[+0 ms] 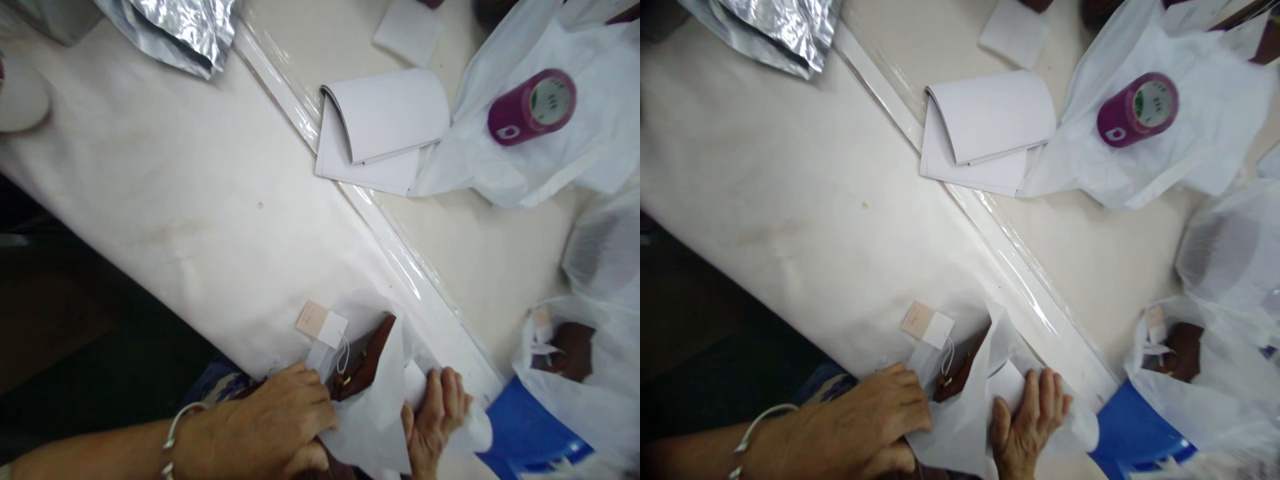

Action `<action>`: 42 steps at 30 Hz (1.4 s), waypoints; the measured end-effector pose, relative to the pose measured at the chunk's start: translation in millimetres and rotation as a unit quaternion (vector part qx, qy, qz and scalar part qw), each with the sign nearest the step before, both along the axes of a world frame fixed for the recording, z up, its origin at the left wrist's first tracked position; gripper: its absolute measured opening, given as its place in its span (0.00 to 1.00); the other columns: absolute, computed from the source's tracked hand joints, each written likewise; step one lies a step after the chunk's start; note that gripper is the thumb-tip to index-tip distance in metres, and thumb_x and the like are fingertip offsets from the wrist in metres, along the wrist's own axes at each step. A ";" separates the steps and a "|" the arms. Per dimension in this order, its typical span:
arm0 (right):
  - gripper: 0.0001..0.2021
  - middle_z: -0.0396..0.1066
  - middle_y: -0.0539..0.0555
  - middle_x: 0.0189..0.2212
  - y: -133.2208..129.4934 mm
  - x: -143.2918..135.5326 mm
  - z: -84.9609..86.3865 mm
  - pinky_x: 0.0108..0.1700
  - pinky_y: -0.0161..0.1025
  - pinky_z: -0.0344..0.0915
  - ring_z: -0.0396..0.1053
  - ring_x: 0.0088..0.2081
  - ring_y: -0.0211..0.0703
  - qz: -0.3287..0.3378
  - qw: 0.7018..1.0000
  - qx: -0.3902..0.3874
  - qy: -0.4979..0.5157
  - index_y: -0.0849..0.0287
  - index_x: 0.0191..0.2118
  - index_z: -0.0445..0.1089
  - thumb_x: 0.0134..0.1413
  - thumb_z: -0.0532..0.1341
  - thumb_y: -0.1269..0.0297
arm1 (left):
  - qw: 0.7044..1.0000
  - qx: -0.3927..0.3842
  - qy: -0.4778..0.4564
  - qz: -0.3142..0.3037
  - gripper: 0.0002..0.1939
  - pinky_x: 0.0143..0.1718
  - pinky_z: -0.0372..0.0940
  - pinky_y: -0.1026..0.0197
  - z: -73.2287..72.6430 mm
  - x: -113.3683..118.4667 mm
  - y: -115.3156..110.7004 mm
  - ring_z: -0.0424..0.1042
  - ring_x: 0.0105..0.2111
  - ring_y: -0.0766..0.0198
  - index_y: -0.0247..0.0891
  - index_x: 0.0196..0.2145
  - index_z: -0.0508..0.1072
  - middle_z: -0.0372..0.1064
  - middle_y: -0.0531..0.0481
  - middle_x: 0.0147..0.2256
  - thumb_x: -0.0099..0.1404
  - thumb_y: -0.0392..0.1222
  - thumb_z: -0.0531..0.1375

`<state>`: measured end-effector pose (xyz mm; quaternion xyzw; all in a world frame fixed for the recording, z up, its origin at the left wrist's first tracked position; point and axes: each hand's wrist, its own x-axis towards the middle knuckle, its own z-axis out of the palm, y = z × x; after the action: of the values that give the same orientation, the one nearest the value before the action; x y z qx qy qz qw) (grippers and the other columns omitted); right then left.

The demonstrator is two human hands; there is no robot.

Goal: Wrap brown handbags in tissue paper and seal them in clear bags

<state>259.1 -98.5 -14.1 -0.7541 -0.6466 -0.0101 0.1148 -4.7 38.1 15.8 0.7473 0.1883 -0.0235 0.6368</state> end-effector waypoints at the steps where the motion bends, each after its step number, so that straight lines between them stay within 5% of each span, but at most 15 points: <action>1: 0.32 0.48 0.67 0.68 0.2 -0.1 0.1 0.61 0.78 0.44 0.47 0.67 0.71 0.001 1.000 -0.002 0.000 0.59 0.71 0.46 0.67 0.49 0.50 | 1.000 0.009 0.008 0.003 0.09 0.49 0.57 0.57 -0.1 0.4 0.5 0.67 0.43 0.58 0.41 0.40 0.68 0.71 0.51 0.40 0.68 0.48 0.61; 7: 0.32 0.49 0.68 0.68 -4.4 0.4 -2.6 0.61 0.78 0.45 0.48 0.67 0.72 -0.010 1.000 -0.007 0.002 0.60 0.70 0.46 0.67 0.50 0.50 | 0.997 0.059 0.046 0.004 0.03 0.45 0.55 0.56 -7.6 5.4 -3.7 0.66 0.39 0.59 0.40 0.36 0.66 0.70 0.52 0.37 0.70 0.35 0.56; 17: 0.33 0.50 0.70 0.67 -2.9 1.5 -5.9 0.61 0.76 0.46 0.49 0.67 0.72 -0.002 1.000 0.004 -0.012 0.62 0.70 0.47 0.67 0.49 0.50 | 0.974 0.168 0.130 0.081 0.05 0.43 0.56 0.53 -24.7 -16.0 5.3 0.66 0.37 0.57 0.39 0.36 0.69 0.71 0.50 0.35 0.70 0.34 0.55; 20: 0.33 0.50 0.70 0.67 -3.1 1.2 -7.3 0.61 0.75 0.47 0.48 0.67 0.71 0.000 1.000 0.000 -0.022 0.62 0.71 0.45 0.67 0.49 0.50 | 0.943 0.249 0.138 0.170 0.07 0.42 0.58 0.53 -7.9 -16.1 14.7 0.67 0.37 0.56 0.38 0.40 0.70 0.71 0.48 0.36 0.71 0.33 0.52; 22: 0.33 0.50 0.69 0.67 -3.0 1.0 -8.9 0.61 0.74 0.47 0.47 0.67 0.69 -0.001 1.000 -0.003 -0.028 0.61 0.71 0.44 0.67 0.49 0.50 | 0.947 0.254 0.053 0.188 0.08 0.42 0.59 0.55 16.5 -4.1 17.3 0.67 0.37 0.59 0.38 0.41 0.69 0.71 0.48 0.37 0.73 0.34 0.50; 26: 0.33 0.51 0.68 0.67 -1.5 1.0 -13.6 0.63 0.71 0.47 0.46 0.68 0.66 -0.001 0.999 0.002 -0.036 0.61 0.71 0.43 0.67 0.50 0.52 | 0.963 0.238 -0.124 0.026 0.04 0.38 0.61 0.59 53.6 42.7 2.9 0.67 0.35 0.62 0.38 0.38 0.68 0.70 0.50 0.35 0.71 0.34 0.54; 28: 0.33 0.52 0.67 0.67 -0.6 1.1 -16.9 0.63 0.69 0.47 0.46 0.68 0.64 0.002 0.999 0.004 -0.037 0.60 0.71 0.43 0.67 0.51 0.53 | 0.943 0.305 -0.128 -0.029 0.03 0.38 0.62 0.57 48.5 67.3 -10.5 0.67 0.35 0.60 0.37 0.36 0.68 0.70 0.48 0.36 0.69 0.33 0.56; 32: 0.32 0.53 0.67 0.66 0.9 -0.4 -20.2 0.64 0.67 0.46 0.46 0.68 0.62 0.000 0.999 0.020 -0.037 0.61 0.70 0.44 0.67 0.51 0.53 | 0.915 0.400 -0.050 -0.029 0.05 0.41 0.63 0.55 10.7 96.3 -28.5 0.69 0.37 0.56 0.36 0.39 0.68 0.71 0.46 0.37 0.67 0.29 0.56; 36: 0.31 0.56 0.65 0.66 5.6 0.5 -8.2 0.64 0.65 0.47 0.49 0.67 0.59 0.010 1.000 0.018 -0.006 0.60 0.69 0.48 0.67 0.53 0.54 | 0.932 0.359 0.045 0.023 0.11 0.45 0.65 0.53 -7.9 99.0 -28.1 0.70 0.43 0.53 0.37 0.42 0.65 0.70 0.45 0.42 0.63 0.30 0.61; 42: 0.28 0.65 0.61 0.60 15.0 24.3 10.1 0.58 0.52 0.58 0.61 0.60 0.52 -0.010 0.996 0.027 0.088 0.58 0.69 0.50 0.68 0.52 0.57 | 0.955 0.274 0.107 0.024 0.17 0.47 0.65 0.55 -3.6 93.3 -13.9 0.70 0.44 0.57 0.40 0.47 0.60 0.69 0.47 0.45 0.62 0.31 0.58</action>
<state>283.4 -83.5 -4.0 -0.7550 -0.6259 0.0373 0.1918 88.5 24.2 12.3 0.8815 0.2723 -0.0355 0.3841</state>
